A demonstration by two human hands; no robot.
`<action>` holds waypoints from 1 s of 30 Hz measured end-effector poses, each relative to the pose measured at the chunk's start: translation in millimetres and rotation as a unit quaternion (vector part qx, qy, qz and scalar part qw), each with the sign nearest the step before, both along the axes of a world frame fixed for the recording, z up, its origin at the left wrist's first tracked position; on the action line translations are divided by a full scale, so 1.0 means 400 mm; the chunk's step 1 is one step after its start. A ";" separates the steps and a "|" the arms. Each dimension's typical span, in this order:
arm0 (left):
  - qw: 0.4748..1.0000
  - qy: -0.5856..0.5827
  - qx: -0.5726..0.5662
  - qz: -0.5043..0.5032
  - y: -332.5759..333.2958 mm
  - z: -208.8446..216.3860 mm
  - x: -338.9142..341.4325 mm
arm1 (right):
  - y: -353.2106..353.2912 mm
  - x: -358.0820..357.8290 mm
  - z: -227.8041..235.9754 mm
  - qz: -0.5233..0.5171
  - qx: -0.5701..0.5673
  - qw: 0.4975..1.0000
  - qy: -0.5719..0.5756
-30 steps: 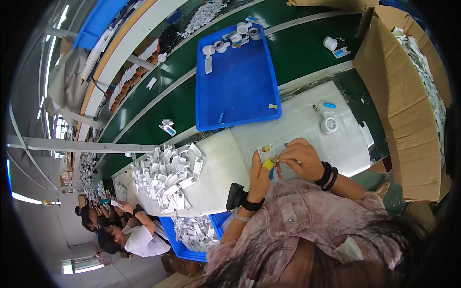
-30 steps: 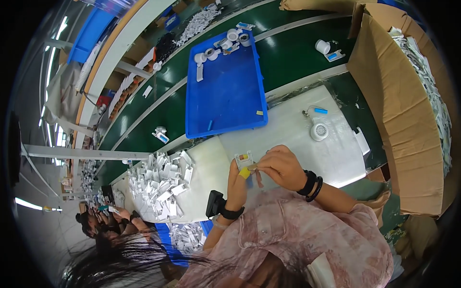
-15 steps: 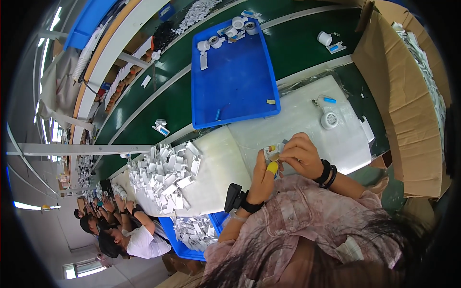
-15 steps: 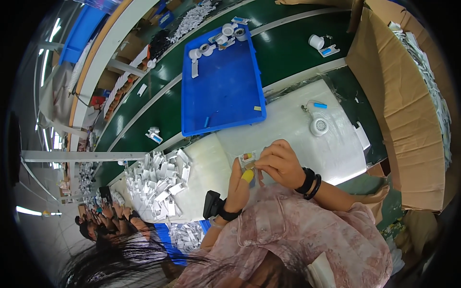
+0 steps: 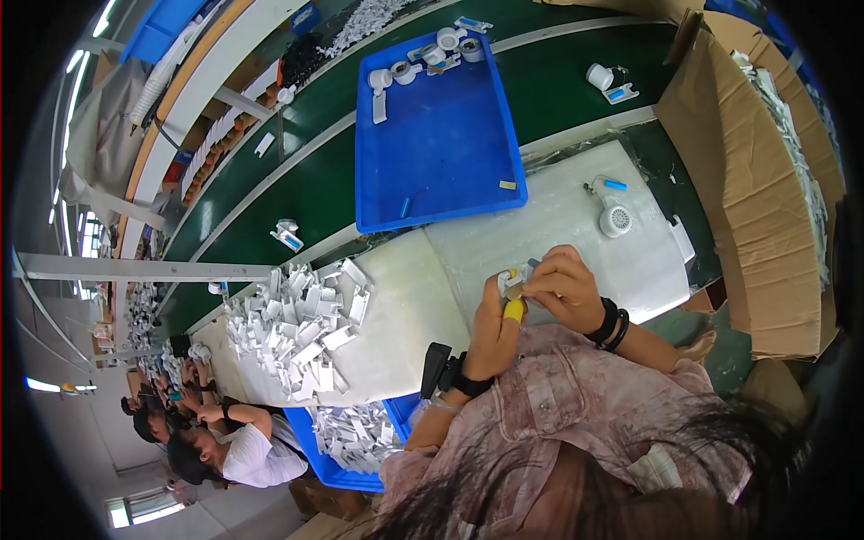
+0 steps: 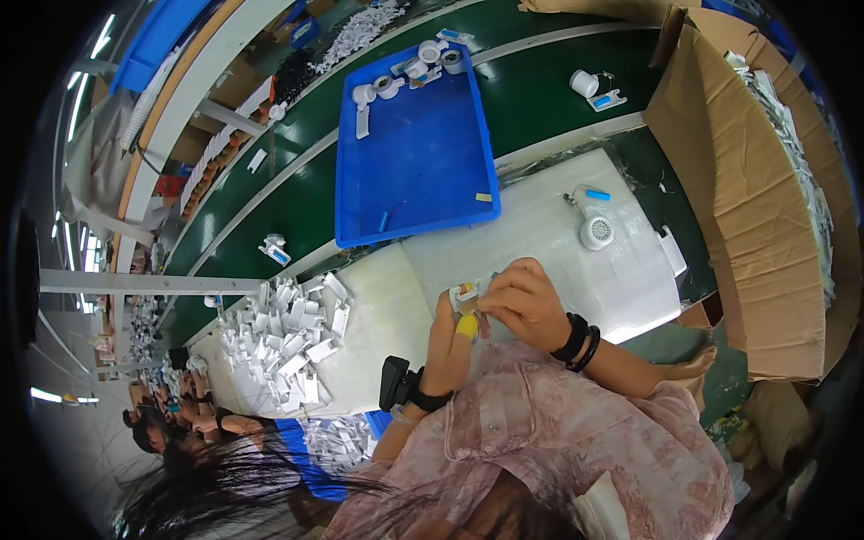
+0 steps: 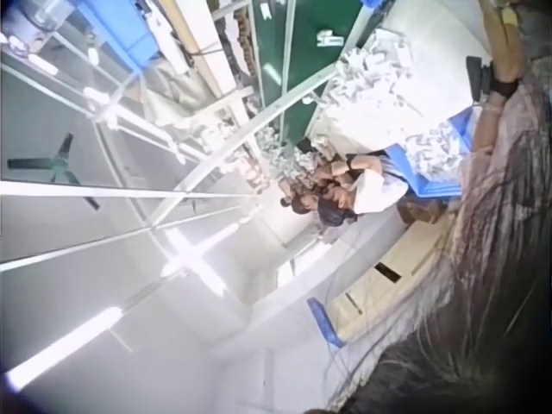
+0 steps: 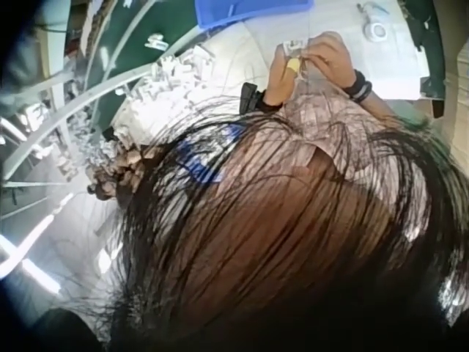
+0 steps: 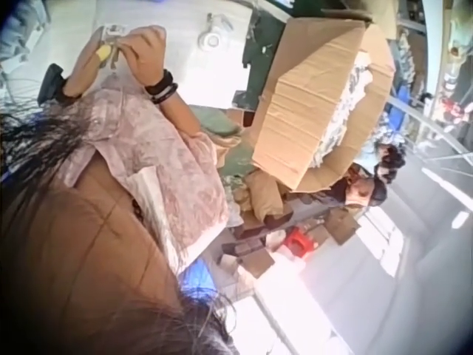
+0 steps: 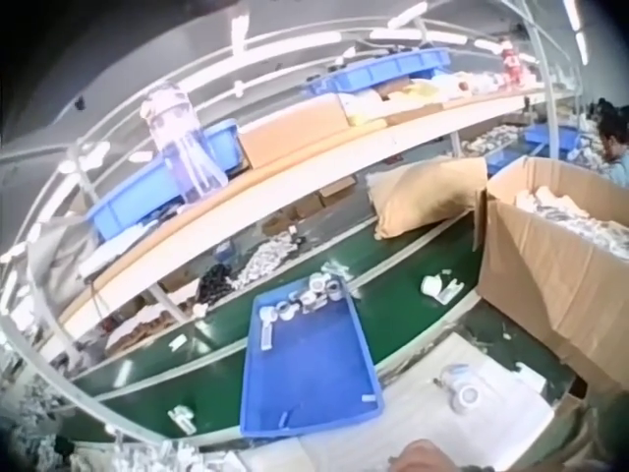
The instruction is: The person picks up a white plastic housing and a small circuit board with wires, fits the board into the housing, and snaps a white plastic cover onto the assembly. The completed unit is then placed into a blue tray.
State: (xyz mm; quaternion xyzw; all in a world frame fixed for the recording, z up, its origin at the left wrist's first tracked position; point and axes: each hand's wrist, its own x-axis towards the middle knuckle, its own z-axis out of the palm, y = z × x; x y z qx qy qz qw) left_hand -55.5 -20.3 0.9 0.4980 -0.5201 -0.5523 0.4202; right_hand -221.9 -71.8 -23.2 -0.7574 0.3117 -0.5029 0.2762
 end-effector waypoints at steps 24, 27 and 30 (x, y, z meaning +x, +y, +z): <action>1.000 0.002 0.005 0.012 -0.001 -0.017 0.007 | 0.002 0.012 -0.006 -0.019 0.003 1.000 0.011; 0.999 0.035 -0.021 0.004 0.001 -0.040 0.014 | 0.002 0.011 0.001 -0.012 0.015 1.000 0.005; 0.996 0.018 -0.082 0.001 0.001 -0.056 0.007 | 0.000 0.008 0.011 -0.006 0.015 1.000 0.008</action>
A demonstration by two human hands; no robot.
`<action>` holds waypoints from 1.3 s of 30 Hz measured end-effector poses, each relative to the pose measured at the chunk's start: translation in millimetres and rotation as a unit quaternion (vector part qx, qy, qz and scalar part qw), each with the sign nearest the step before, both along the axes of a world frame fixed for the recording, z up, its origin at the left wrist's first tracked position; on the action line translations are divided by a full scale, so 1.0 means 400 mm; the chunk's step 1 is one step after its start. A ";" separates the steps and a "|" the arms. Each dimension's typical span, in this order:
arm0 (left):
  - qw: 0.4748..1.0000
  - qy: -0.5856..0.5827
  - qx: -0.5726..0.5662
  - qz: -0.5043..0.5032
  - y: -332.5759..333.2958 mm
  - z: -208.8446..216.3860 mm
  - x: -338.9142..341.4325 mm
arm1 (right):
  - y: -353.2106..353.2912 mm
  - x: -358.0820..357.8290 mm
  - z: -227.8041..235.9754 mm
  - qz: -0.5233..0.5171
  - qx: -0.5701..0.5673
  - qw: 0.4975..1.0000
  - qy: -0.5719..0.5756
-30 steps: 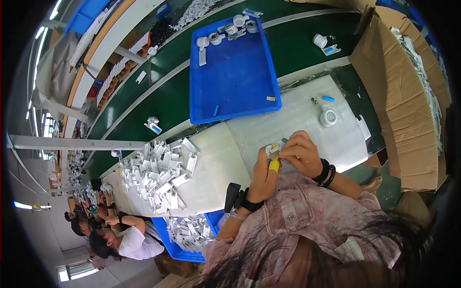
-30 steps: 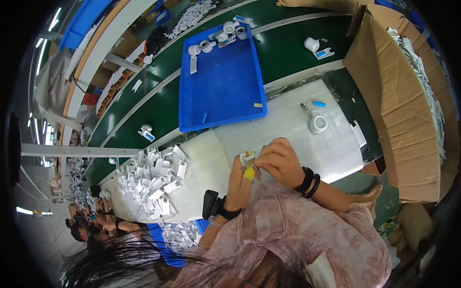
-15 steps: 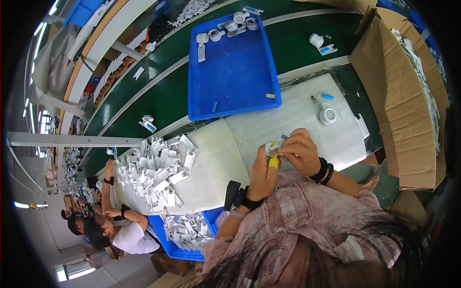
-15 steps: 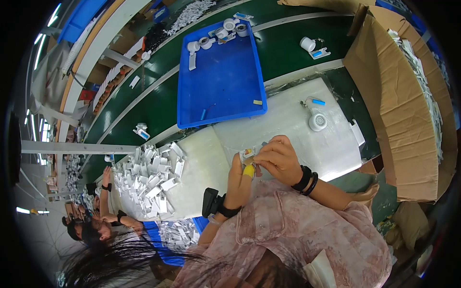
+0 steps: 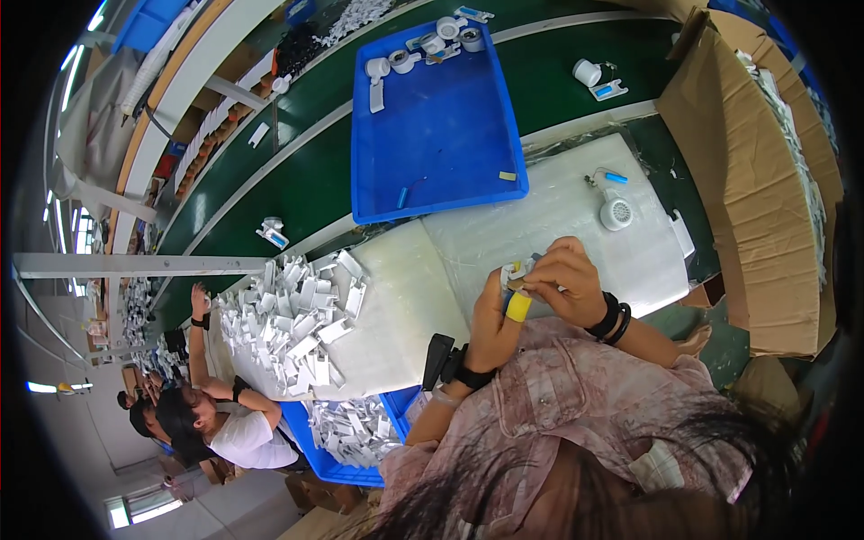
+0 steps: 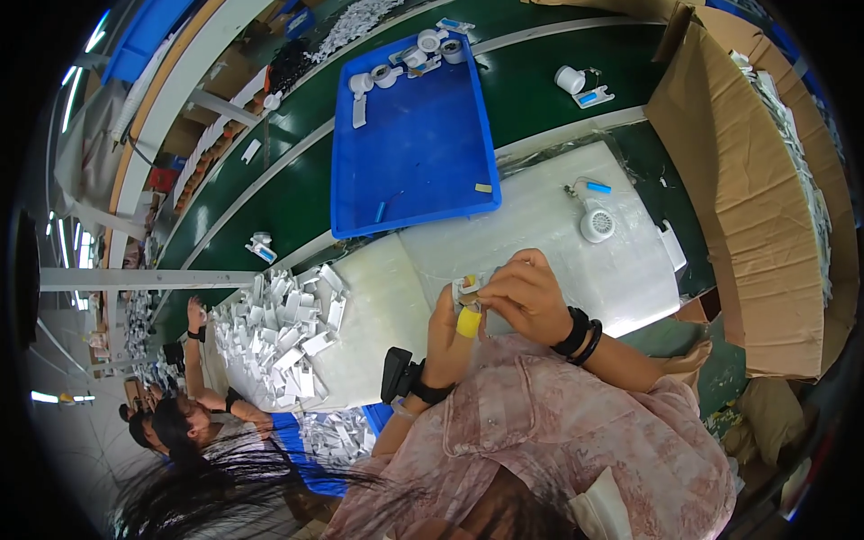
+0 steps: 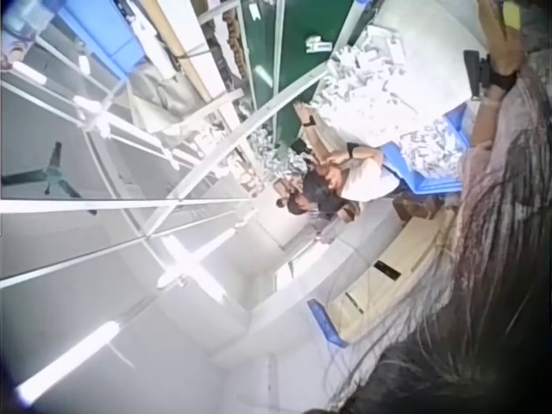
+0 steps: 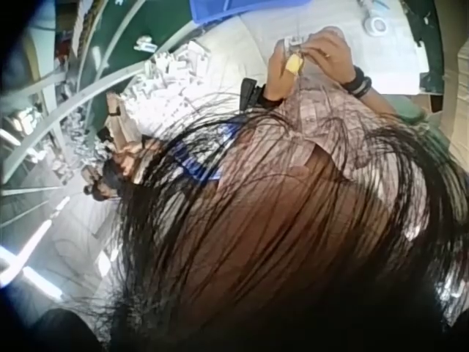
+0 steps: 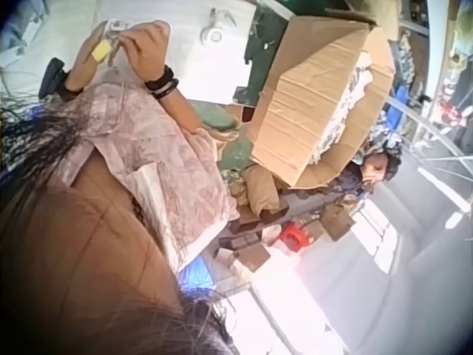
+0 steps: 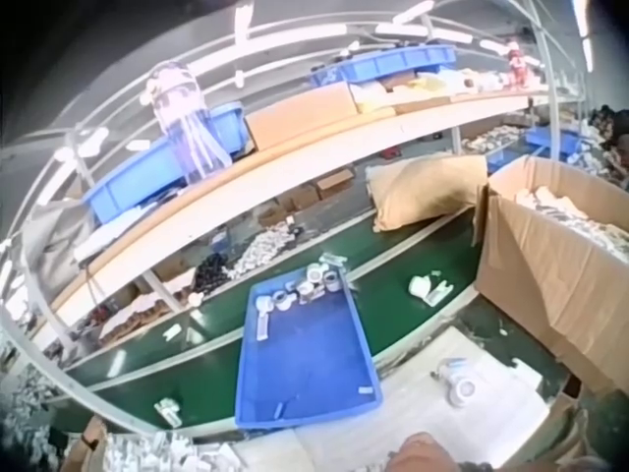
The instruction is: The person picks up a white plastic housing and a small circuit board with wires, fits the board into the housing, and snaps a white plastic cover onto the assembly. The completed unit is then placed into a blue tray.
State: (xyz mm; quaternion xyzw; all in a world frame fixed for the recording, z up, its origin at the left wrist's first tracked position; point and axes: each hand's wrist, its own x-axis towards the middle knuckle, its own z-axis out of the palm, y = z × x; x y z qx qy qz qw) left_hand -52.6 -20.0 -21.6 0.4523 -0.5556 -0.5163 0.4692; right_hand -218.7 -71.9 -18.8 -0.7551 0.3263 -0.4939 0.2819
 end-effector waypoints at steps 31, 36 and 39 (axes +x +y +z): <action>0.989 0.092 0.112 0.001 0.003 0.054 -0.012 | 0.004 0.000 -0.093 0.132 0.447 0.862 -0.200; 0.995 0.021 0.089 0.030 0.002 0.052 -0.005 | -0.003 -0.015 -0.098 0.093 0.373 0.913 -0.139; 0.995 -0.002 0.076 0.066 0.000 0.031 -0.002 | 0.000 -0.020 -0.079 0.045 0.254 0.964 -0.071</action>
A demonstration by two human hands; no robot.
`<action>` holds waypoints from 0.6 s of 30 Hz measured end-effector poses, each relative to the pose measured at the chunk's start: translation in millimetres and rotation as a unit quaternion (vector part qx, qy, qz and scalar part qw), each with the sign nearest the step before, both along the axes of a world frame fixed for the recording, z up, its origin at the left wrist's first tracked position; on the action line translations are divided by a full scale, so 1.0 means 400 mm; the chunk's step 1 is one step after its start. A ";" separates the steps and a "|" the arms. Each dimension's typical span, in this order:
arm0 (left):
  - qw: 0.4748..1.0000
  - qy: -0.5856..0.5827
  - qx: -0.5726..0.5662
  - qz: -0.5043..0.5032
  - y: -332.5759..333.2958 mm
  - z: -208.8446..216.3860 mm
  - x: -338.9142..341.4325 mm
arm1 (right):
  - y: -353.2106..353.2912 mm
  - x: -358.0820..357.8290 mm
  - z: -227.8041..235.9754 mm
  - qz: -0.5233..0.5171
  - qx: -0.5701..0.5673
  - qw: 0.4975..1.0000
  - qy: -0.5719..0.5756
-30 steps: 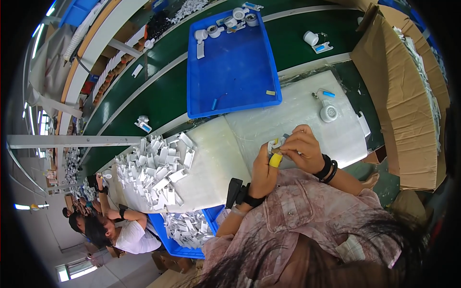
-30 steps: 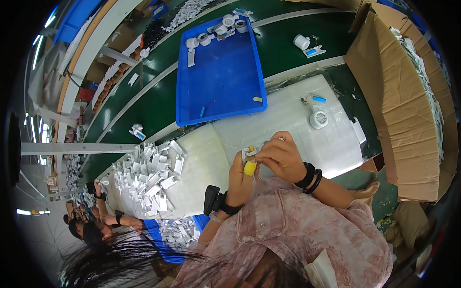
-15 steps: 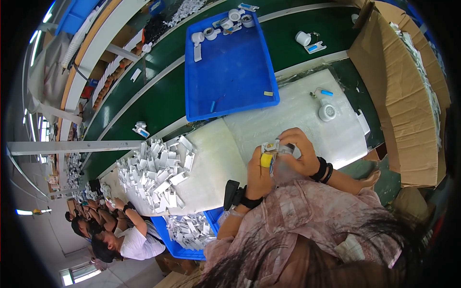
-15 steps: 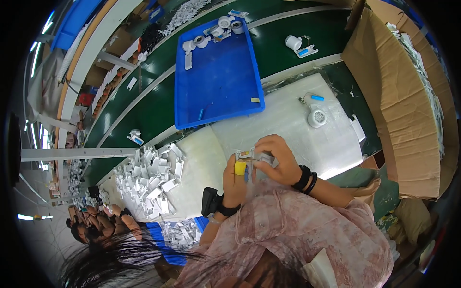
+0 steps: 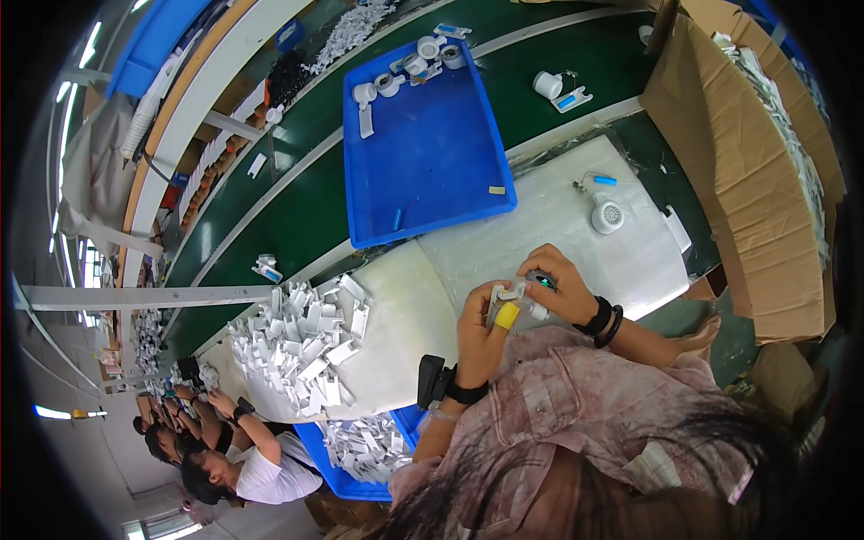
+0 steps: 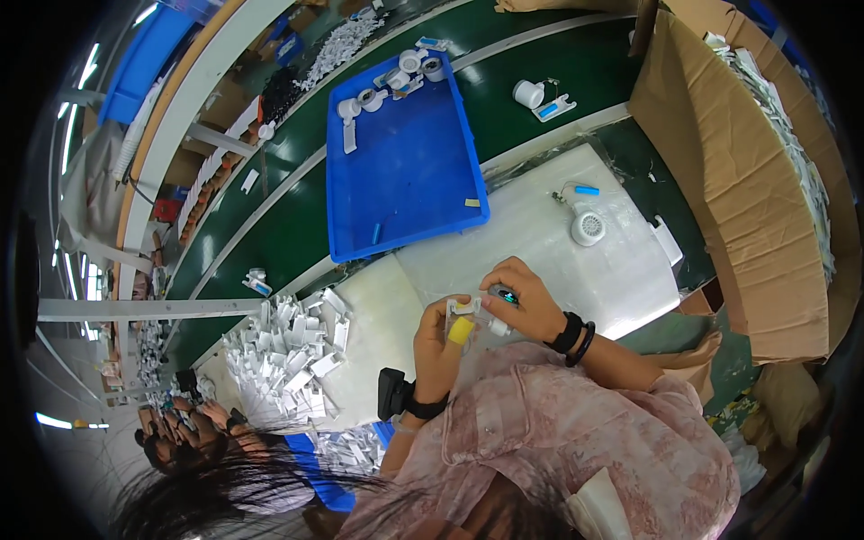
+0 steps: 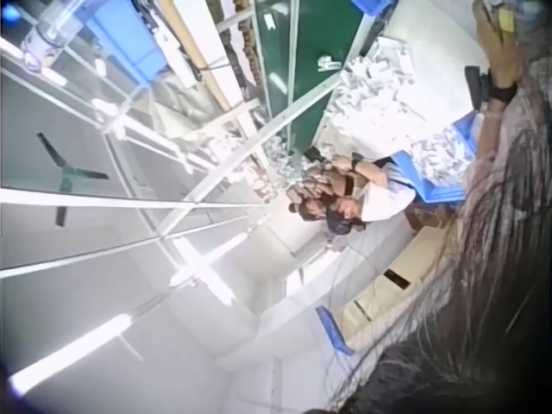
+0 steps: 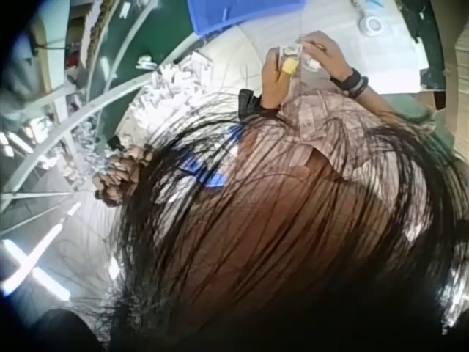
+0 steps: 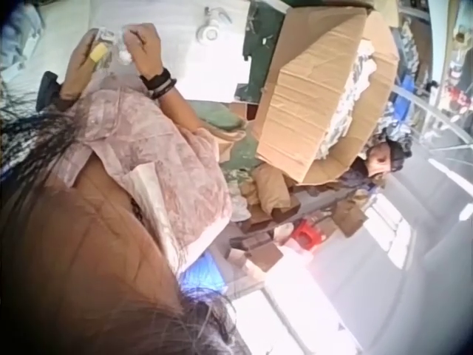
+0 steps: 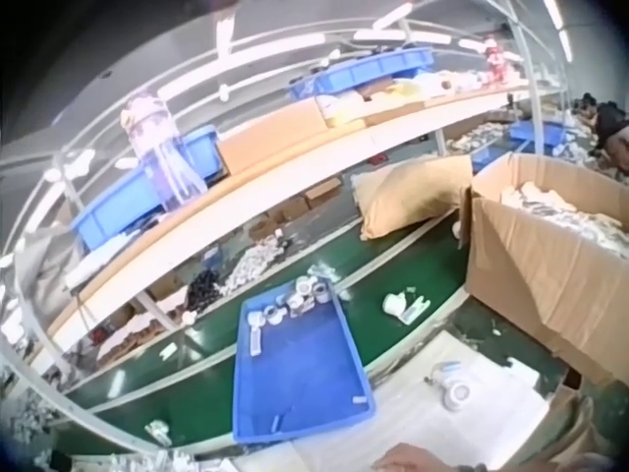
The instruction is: The person picks up a white plastic housing and a small circuit board with wires, fits the board into the housing, and snaps a white plastic cover onto the assembly. The completed unit is then placed into a blue tray.
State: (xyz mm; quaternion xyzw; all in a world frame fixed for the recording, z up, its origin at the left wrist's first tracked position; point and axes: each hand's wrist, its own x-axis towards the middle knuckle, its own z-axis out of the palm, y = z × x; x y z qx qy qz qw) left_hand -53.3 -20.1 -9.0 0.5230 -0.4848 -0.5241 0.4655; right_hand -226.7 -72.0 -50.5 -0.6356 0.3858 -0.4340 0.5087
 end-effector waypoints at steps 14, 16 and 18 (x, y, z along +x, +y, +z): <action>0.998 0.010 0.059 -0.018 0.014 -0.019 0.030 | -0.001 -0.008 0.017 -0.071 -0.109 0.992 -0.005; 0.997 0.024 0.067 -0.016 0.013 -0.017 0.029 | 0.000 -0.008 0.021 -0.070 -0.143 0.987 0.011; 0.997 0.036 0.074 -0.013 0.008 -0.009 0.026 | -0.002 -0.004 0.026 -0.072 -0.147 0.986 0.014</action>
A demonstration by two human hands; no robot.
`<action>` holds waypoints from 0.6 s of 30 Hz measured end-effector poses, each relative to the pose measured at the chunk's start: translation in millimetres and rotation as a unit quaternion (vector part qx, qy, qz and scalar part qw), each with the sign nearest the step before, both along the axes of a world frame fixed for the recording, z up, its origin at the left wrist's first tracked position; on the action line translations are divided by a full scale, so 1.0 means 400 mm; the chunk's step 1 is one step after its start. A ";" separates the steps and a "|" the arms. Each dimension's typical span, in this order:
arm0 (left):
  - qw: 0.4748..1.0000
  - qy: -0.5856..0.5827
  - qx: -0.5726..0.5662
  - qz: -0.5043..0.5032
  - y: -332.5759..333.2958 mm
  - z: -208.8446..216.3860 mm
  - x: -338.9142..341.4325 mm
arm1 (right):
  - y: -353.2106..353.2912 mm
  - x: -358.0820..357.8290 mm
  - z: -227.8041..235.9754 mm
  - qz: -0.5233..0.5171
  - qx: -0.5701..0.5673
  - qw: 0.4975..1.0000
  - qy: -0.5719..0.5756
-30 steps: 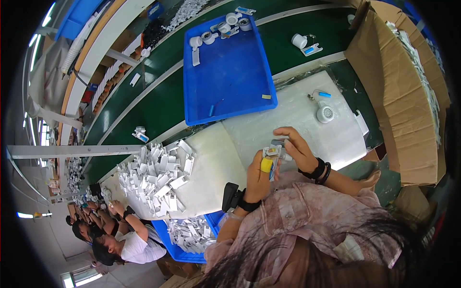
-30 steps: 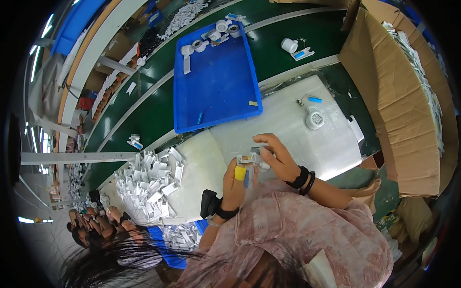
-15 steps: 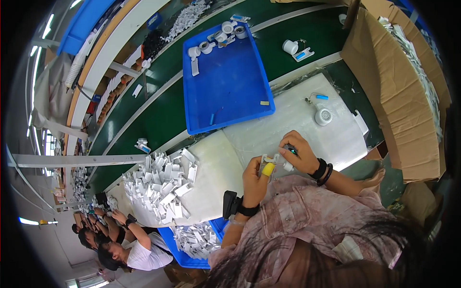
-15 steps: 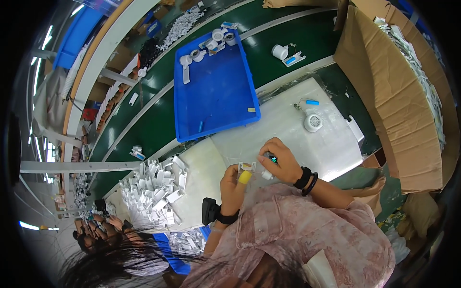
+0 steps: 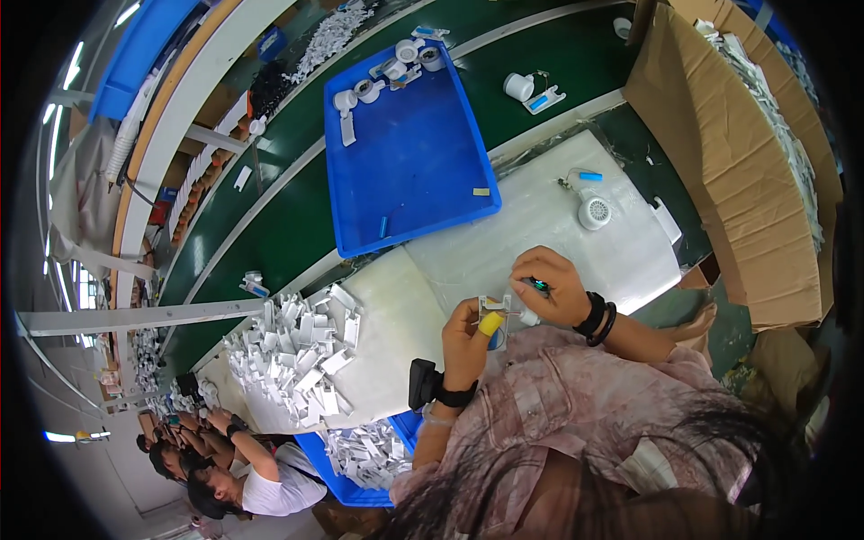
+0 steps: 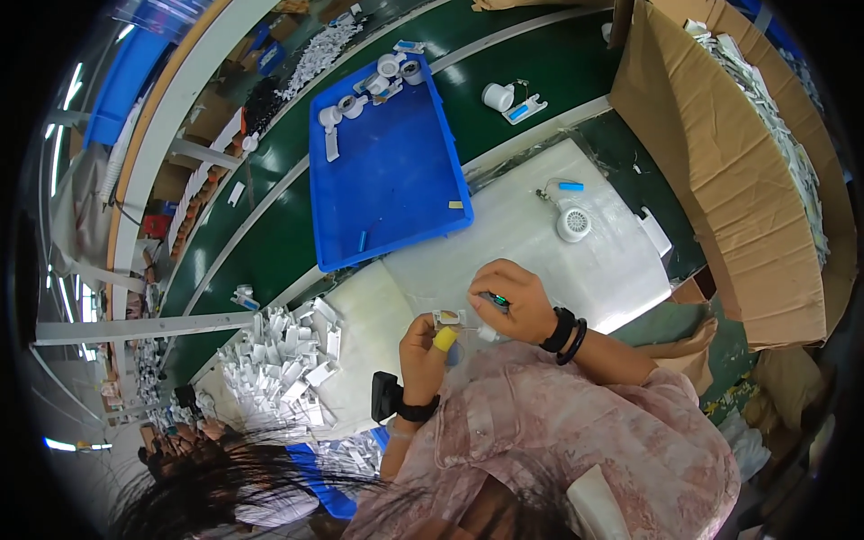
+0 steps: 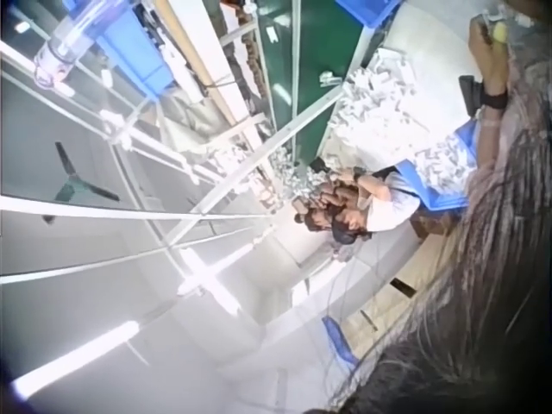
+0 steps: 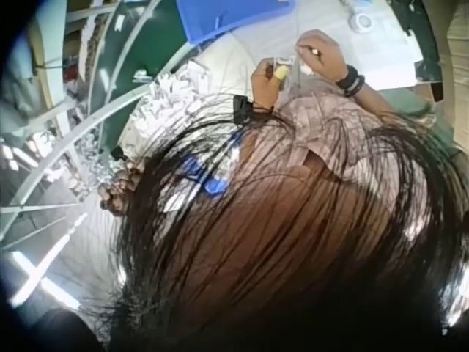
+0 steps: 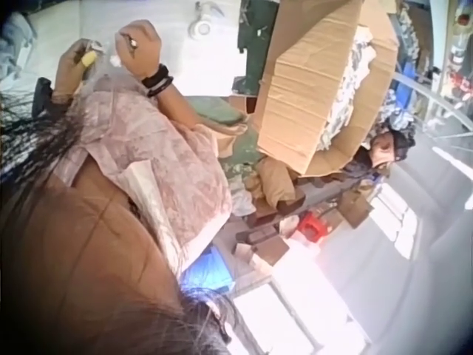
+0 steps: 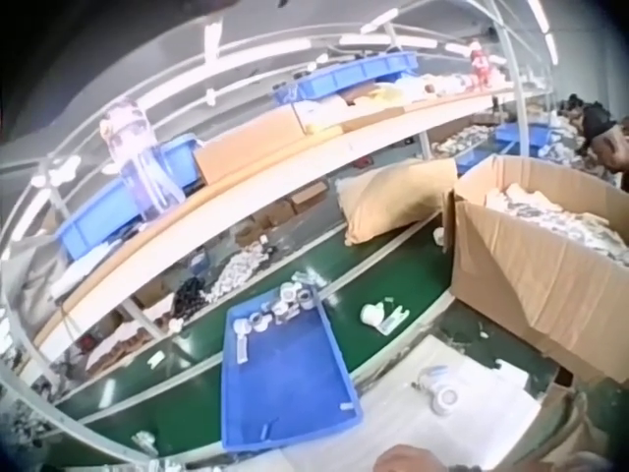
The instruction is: The person picks up a white plastic housing and a small circuit board with wires, fits the board into the housing, and snaps a white plastic cover onto the assembly. The completed unit is then placed into a blue tray.
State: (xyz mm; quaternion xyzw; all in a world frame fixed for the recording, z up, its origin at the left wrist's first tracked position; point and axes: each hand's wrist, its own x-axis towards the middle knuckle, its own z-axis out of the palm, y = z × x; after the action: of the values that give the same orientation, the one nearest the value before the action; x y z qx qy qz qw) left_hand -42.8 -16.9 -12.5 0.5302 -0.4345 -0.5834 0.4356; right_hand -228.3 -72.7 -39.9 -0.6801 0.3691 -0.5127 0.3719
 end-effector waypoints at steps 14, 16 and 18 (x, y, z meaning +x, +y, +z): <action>0.996 0.071 0.043 0.011 -0.001 0.007 0.004 | -0.005 0.008 0.005 0.010 -0.014 1.000 0.021; 0.997 0.065 0.036 0.011 0.002 0.002 0.007 | -0.003 0.010 0.005 0.010 -0.012 1.000 0.022; 0.998 0.058 0.028 0.012 0.003 0.004 0.007 | -0.003 0.011 0.007 0.010 -0.013 1.000 0.025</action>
State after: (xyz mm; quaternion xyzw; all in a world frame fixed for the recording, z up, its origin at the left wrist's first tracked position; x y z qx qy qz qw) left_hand -40.0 -15.6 -10.8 0.5126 -0.3852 -0.6200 0.4521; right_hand -223.8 -73.9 -37.3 -0.7012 0.3645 -0.4964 0.3592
